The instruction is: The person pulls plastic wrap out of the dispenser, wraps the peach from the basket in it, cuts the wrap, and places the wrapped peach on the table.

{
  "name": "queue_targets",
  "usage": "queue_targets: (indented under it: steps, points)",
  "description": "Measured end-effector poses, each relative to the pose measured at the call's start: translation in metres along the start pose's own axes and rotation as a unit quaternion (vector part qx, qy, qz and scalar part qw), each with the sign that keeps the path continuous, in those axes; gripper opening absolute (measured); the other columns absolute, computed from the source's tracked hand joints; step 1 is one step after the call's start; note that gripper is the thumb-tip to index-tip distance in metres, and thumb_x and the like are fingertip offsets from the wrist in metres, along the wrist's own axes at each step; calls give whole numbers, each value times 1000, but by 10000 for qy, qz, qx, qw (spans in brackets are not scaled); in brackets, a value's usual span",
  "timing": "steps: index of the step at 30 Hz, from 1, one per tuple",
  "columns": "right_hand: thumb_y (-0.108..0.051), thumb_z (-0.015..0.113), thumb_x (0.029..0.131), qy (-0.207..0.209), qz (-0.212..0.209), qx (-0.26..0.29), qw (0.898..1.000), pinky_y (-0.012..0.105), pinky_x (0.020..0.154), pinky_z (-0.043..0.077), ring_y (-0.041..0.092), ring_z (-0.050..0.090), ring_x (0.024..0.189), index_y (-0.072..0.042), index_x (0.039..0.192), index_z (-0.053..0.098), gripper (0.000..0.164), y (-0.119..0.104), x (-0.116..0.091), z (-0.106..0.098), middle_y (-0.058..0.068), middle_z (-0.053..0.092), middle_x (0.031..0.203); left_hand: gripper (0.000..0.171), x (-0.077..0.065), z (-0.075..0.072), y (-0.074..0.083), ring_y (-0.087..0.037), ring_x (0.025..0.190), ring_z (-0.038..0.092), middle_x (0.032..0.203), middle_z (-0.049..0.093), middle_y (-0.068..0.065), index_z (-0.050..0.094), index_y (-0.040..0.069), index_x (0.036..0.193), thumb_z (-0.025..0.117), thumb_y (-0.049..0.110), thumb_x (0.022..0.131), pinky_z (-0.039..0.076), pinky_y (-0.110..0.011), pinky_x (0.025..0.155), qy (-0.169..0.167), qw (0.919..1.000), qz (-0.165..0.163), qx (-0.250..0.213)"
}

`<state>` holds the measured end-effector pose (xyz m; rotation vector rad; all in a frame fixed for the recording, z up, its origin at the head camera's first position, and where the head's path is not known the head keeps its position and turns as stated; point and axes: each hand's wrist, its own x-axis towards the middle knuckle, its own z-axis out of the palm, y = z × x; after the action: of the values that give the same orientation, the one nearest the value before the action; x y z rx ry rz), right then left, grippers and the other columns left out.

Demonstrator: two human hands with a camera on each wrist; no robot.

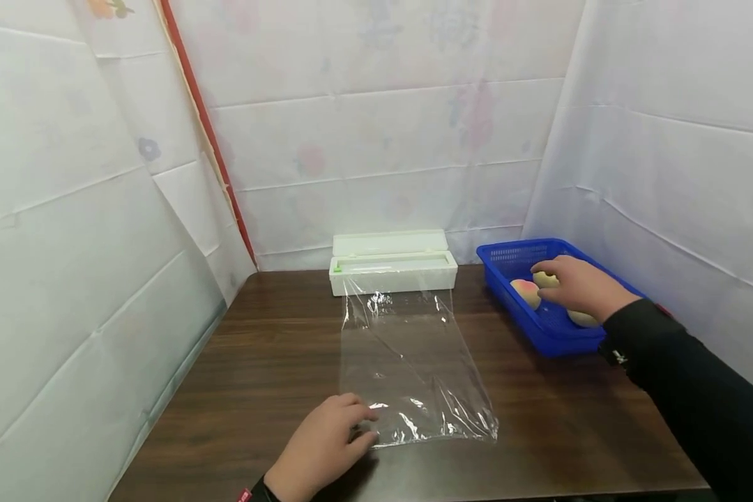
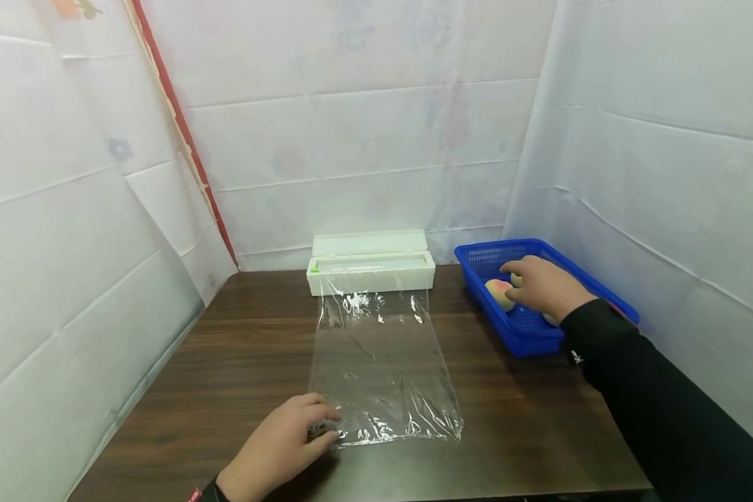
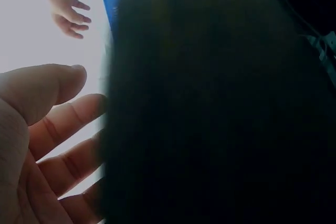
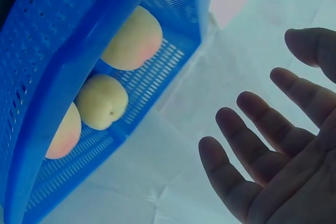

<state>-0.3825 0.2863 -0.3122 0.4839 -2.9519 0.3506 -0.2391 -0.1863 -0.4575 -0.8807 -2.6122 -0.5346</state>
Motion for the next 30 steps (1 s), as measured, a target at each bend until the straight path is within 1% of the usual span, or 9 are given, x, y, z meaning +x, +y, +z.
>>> queue_targets:
  steps: [5,9,13,17,20,22,25,27,30]
  points:
    - [-21,70,99,-161,4,-31,9999,68,102,51,52,59,127,3,141,63,50,12,13,2,33,64,137,13,-2,9,8,-4,92,64,101,71,14,79,21,101,83,22,89,58,-28,82,456,9987,225,-62]
    - [-19,70,98,-283,43,-42,9996,67,101,52,52,61,125,5,142,61,50,25,24,9,34,64,136,13,-1,16,12,-3,91,62,98,70,17,79,23,99,83,20,87,56,-27,81,759,9968,201,-138]
    - [-20,71,98,-417,128,35,9990,67,103,50,50,58,123,5,150,54,60,39,33,18,37,58,142,12,0,22,15,-2,92,63,99,70,17,81,23,101,82,22,89,57,-28,82,811,9962,39,-300]
    - [-28,73,98,-545,364,137,9978,73,108,45,55,47,133,-2,163,37,79,52,37,26,41,44,152,13,1,26,20,-5,98,66,103,72,16,81,20,104,82,21,92,59,-31,86,854,9950,-19,-521]
    - [-35,69,102,-575,385,127,9975,74,107,44,56,44,135,-5,165,34,77,60,38,31,41,43,151,14,2,28,23,-6,102,67,104,71,15,81,20,105,83,21,91,60,-33,89,994,9934,54,-578]
    - [-32,66,103,-608,250,25,9978,68,102,50,53,51,130,-4,163,38,72,63,39,34,40,50,147,14,2,29,25,-5,100,67,103,71,15,81,20,104,84,21,90,59,-32,88,1093,9922,123,-587]
    - [-21,65,100,-817,103,-125,9965,51,86,55,45,60,111,-2,160,44,66,66,39,38,38,59,137,15,-1,31,27,-4,97,66,101,70,15,81,21,102,85,20,88,58,-30,86,1200,9909,253,-551]
    - [-11,65,93,-1179,58,-69,9930,41,72,50,40,61,92,-1,159,44,70,67,39,38,36,63,127,16,-2,32,28,-4,96,65,100,70,15,81,21,102,85,20,87,58,-29,86,1254,9902,324,-530]
    - [-5,65,88,-1682,70,-87,9857,34,67,42,35,58,89,2,158,45,73,66,37,33,30,64,121,17,-3,34,29,-4,97,65,102,70,15,81,21,103,86,19,87,58,-29,87,1319,9892,355,-537]
